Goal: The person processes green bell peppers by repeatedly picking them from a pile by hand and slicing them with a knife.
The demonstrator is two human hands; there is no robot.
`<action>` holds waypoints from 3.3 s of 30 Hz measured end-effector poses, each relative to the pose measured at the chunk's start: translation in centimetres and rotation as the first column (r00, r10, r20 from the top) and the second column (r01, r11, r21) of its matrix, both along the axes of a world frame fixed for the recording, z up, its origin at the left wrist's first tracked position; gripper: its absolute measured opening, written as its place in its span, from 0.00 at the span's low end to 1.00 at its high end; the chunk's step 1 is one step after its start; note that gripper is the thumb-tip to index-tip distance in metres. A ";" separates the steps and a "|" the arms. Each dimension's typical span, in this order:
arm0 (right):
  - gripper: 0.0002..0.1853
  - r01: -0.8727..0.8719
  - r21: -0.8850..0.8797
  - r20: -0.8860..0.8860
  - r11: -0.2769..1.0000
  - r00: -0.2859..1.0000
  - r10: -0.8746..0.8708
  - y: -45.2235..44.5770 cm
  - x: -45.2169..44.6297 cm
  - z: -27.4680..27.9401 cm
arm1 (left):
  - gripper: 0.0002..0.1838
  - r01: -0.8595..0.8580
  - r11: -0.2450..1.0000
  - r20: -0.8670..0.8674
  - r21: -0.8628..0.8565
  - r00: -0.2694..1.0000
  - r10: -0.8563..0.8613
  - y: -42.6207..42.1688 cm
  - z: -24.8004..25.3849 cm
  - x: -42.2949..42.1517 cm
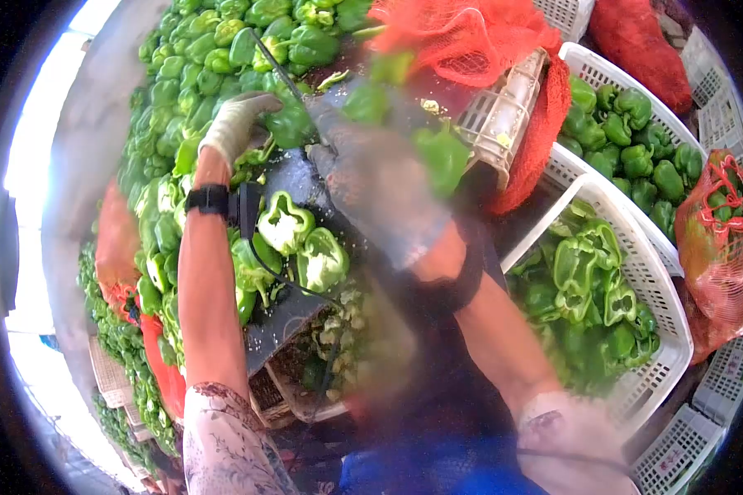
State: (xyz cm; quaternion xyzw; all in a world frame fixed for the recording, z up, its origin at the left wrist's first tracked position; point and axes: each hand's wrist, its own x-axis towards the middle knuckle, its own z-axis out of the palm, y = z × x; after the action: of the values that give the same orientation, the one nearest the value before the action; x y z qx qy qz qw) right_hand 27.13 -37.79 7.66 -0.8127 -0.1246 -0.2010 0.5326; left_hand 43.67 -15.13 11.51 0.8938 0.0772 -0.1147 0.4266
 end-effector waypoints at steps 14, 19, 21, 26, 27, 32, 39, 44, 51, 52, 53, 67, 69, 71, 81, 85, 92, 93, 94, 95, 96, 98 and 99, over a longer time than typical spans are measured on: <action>0.13 0.132 -0.305 0.335 0.943 0.942 -0.023 1.0 -0.5 2.2 | 0.26 -0.190 0.913 0.137 -0.361 0.958 0.254 -0.1 -4.8 -4.7; 0.12 -0.028 -0.506 -0.009 0.862 1.000 0.028 5.2 3.3 -0.9 | 0.24 -0.210 0.903 0.155 -0.374 0.946 0.284 0.3 -5.9 -4.6; 0.13 -0.133 -0.578 -0.192 0.805 0.981 0.024 6.7 5.0 -2.1 | 0.24 -0.196 0.908 0.201 -0.370 0.937 0.285 1.5 -7.0 -3.3; 0.22 -0.228 -0.456 0.001 0.861 0.967 0.257 3.1 4.0 -4.5 | 0.19 -0.061 0.987 0.468 0.147 0.884 -0.015 8.8 -12.9 -0.3; 0.23 -0.173 -0.362 -0.054 0.916 0.985 0.165 2.5 2.5 -3.2 | 0.17 -0.128 0.976 0.481 0.177 0.876 0.027 9.0 -12.4 -0.6; 0.27 0.129 -0.275 -0.136 0.953 0.976 -0.172 0.0 -0.6 1.7 | 0.31 -0.210 0.963 0.510 -0.170 0.817 0.268 0.1 -5.3 -5.1; 0.27 0.260 -0.199 -0.219 0.945 0.928 -0.301 -1.2 0.7 1.7 | 0.32 0.038 0.620 0.149 0.784 0.957 -0.247 -10.2 -1.8 -1.5; 0.27 0.227 -0.154 -0.046 0.962 0.971 -0.236 -1.7 2.4 -0.7 | 0.19 0.078 0.351 0.063 0.933 0.925 -0.375 -4.6 -3.3 -0.6; 0.30 0.241 -0.075 -0.044 0.968 0.969 -0.245 -1.8 3.3 -0.7 | 0.17 0.053 0.446 0.071 0.894 0.964 -0.255 -1.2 -2.4 -1.2; 0.30 0.245 -0.082 -0.085 0.966 0.964 -0.252 -1.9 2.9 -0.5 | 0.17 0.026 0.398 0.068 0.917 0.973 -0.220 -2.4 -1.8 -0.7; 0.30 0.249 -0.093 -0.126 0.964 0.957 -0.259 -2.0 2.5 -0.5 | 0.17 -0.073 0.391 0.179 0.917 0.954 -0.240 -3.6 -1.2 -0.1; 0.35 0.334 0.245 -0.433 0.910 0.878 -0.206 -4.5 2.4 -0.7 | 0.45 -0.172 0.781 0.394 0.600 0.913 -0.102 -9.0 -2.6 17.7; 0.34 0.321 0.242 -0.409 0.915 0.889 -0.204 -4.4 2.2 -0.9 | 0.46 -0.274 0.728 0.446 0.628 0.894 -0.049 -8.1 -2.9 18.1; 0.33 0.313 0.196 -0.381 0.929 0.898 -0.222 -4.4 1.9 -0.8 | 0.49 -0.148 0.771 0.342 0.619 0.935 -0.095 -6.6 -2.9 17.7; 0.31 0.293 0.080 -0.108 0.953 0.953 -0.284 -4.6 1.7 -2.0 | 0.44 0.030 0.916 0.217 0.400 0.968 -0.127 -4.1 -4.1 12.8; 0.31 0.271 0.111 -0.102 0.956 0.960 -0.260 -4.0 1.5 -1.5 | 0.44 0.049 0.300 0.079 0.953 0.913 -0.399 -8.8 0.6 8.2; 0.26 0.105 -0.033 -0.099 0.994 0.989 -0.108 -4.3 0.9 -1.0 | 0.33 -0.027 0.872 0.457 0.490 0.859 -0.230 -4.0 -4.9 11.8; 0.27 0.036 -0.033 -0.157 0.999 0.987 -0.041 -4.4 0.9 -0.9 | 0.27 -0.100 0.976 0.390 0.195 0.921 0.017 -4.5 -2.9 9.3; 0.27 -0.074 -0.001 -0.283 0.997 0.957 0.070 -4.7 0.9 -0.4 | 0.27 -0.143 0.989 0.384 0.040 0.916 0.117 -3.3 -2.1 8.3; 0.26 -0.120 -0.033 -0.260 0.992 0.960 0.108 -4.6 0.6 -1.1 | 0.27 -0.187 0.976 0.361 -0.115 0.907 0.217 -2.0 -1.7 7.2; 0.25 -0.166 -0.064 -0.237 0.984 0.960 0.147 -4.6 0.3 -1.8 | 0.23 -0.181 0.965 0.439 -0.192 0.863 0.250 -1.0 -1.6 5.5; 0.23 -0.207 -0.159 -0.195 0.965 0.965 0.175 -4.3 -0.3 -2.5 | 0.19 -0.104 0.979 0.571 -0.174 0.799 0.186 2.1 -2.6 4.4; 0.23 -0.187 -0.190 -0.175 0.964 0.972 0.154 -4.0 -0.5 -2.3 | 0.18 -0.047 0.996 0.622 -0.077 0.779 0.085 4.5 -3.7 4.6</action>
State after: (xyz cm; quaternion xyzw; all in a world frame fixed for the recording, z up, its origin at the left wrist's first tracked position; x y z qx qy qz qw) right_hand 26.61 -41.83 5.37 -0.8629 -0.1717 -0.0751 0.4693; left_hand 48.25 -10.65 7.84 0.8655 -0.0403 0.2003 0.4574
